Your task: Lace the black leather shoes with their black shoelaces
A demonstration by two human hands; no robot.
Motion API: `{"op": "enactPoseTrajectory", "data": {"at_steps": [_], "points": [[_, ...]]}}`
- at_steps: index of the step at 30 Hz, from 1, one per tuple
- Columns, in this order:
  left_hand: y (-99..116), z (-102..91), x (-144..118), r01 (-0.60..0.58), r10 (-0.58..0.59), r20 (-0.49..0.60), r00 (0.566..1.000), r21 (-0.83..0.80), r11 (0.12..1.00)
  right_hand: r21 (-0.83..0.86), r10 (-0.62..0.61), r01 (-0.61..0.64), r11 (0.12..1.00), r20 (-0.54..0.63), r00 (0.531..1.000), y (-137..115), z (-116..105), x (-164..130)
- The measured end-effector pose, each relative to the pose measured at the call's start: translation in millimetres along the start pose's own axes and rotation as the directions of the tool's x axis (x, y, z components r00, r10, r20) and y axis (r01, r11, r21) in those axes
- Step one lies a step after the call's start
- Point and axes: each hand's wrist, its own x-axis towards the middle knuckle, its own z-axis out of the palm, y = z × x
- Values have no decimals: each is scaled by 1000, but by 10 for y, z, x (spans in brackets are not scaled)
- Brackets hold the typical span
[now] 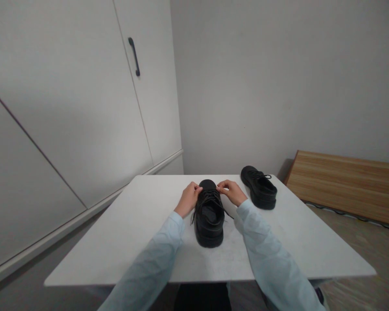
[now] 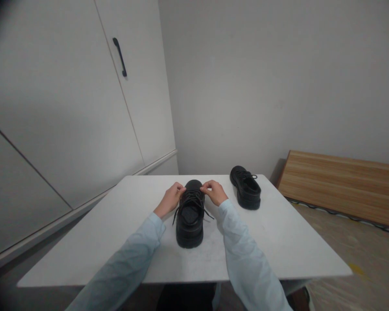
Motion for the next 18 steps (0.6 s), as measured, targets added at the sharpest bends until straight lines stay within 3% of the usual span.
{"op": "enactPoseTrajectory", "data": {"at_steps": [14,18], "points": [[-79,-17,20,25,-29,60,998,55,998,50,70,-74,996,83,994,-7,-14,-14],[-100,-10,25,5,-8,42,999,66,998,-41,69,-68,997,32,997,-17,-33,-5]]}}
